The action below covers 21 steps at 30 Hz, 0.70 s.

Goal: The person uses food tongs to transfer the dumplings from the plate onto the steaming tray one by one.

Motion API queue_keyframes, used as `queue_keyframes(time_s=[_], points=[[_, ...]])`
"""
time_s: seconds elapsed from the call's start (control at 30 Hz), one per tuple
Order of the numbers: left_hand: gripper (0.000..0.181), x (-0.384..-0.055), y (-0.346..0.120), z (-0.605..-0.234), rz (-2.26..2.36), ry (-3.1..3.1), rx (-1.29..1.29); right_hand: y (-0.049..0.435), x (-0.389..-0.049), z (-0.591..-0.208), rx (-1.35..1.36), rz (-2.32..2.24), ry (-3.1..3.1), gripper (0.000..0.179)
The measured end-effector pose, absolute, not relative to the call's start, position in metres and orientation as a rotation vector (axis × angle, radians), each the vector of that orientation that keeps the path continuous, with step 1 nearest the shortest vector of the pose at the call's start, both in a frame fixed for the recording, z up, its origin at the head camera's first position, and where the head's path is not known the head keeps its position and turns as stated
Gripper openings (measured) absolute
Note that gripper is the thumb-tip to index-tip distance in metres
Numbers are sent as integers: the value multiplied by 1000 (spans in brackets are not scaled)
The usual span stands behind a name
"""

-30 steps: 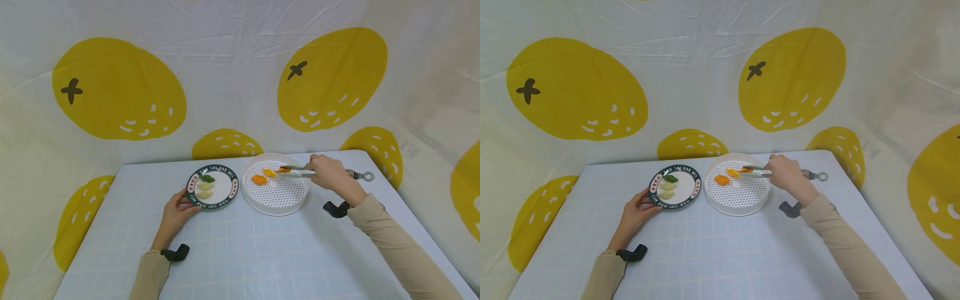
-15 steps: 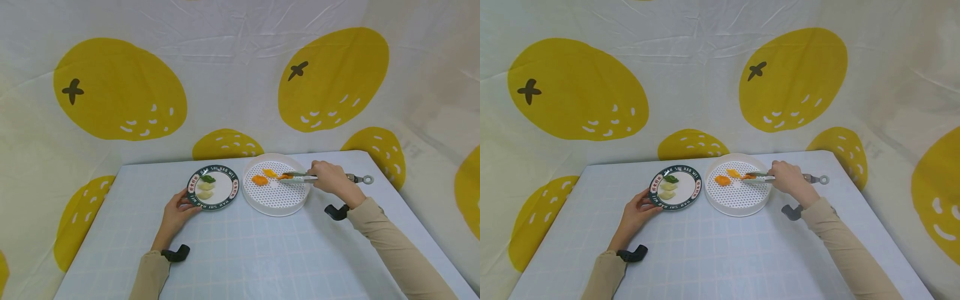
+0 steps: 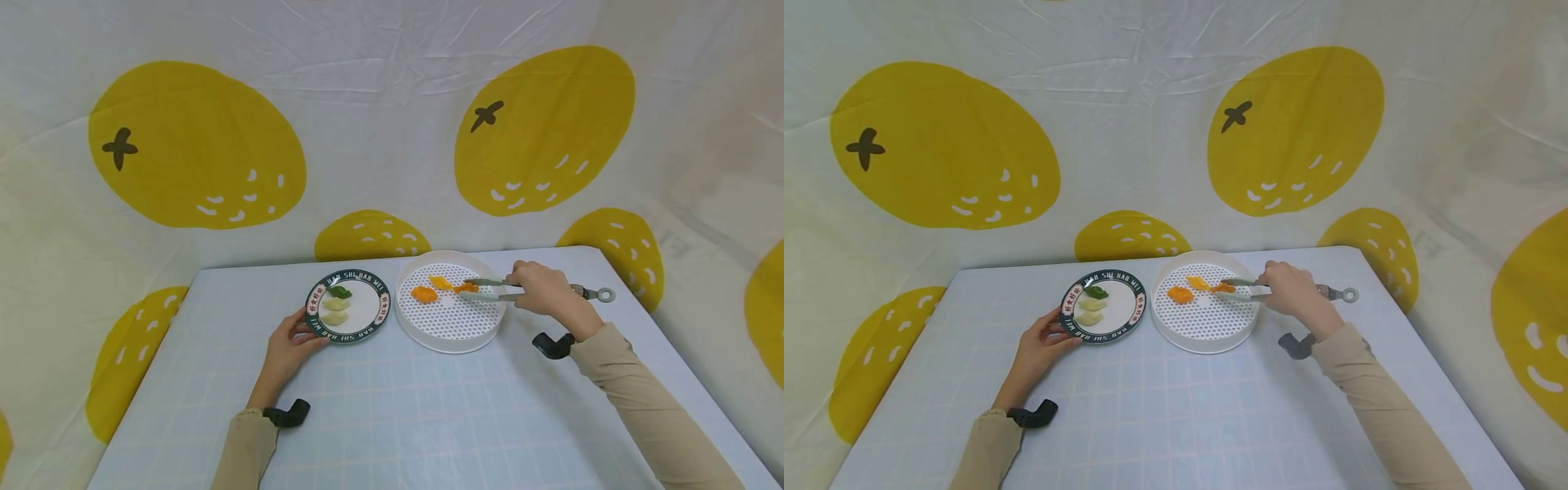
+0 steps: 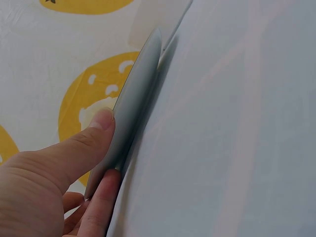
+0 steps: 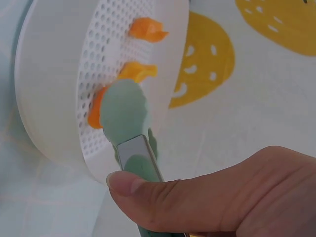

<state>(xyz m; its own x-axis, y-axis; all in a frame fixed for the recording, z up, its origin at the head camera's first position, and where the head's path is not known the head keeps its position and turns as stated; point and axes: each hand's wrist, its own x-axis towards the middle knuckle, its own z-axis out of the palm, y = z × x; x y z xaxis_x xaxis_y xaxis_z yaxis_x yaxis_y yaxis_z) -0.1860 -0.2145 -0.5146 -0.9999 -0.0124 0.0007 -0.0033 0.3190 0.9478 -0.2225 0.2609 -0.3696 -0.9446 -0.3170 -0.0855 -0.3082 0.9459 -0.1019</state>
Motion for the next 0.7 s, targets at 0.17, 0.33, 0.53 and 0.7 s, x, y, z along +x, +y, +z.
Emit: queue_keyframes(time_s=[0.17,0.33,0.53,0.7], points=[[90,-187,-215,-515,-1831,-2544,12,259,-220,-363,-472,-133,3011,38],[90,-187,-215,-514,-1848,-2538,25,255,-218,-357,-478,-167,3033,40],[91,-188,-216,-516,-1845,-2547,28,245,-218,-355,-505,-210,3062,43],[91,-187,-215,-515,-1845,-2549,30,230,-218,-356,-544,-312,3091,46]])
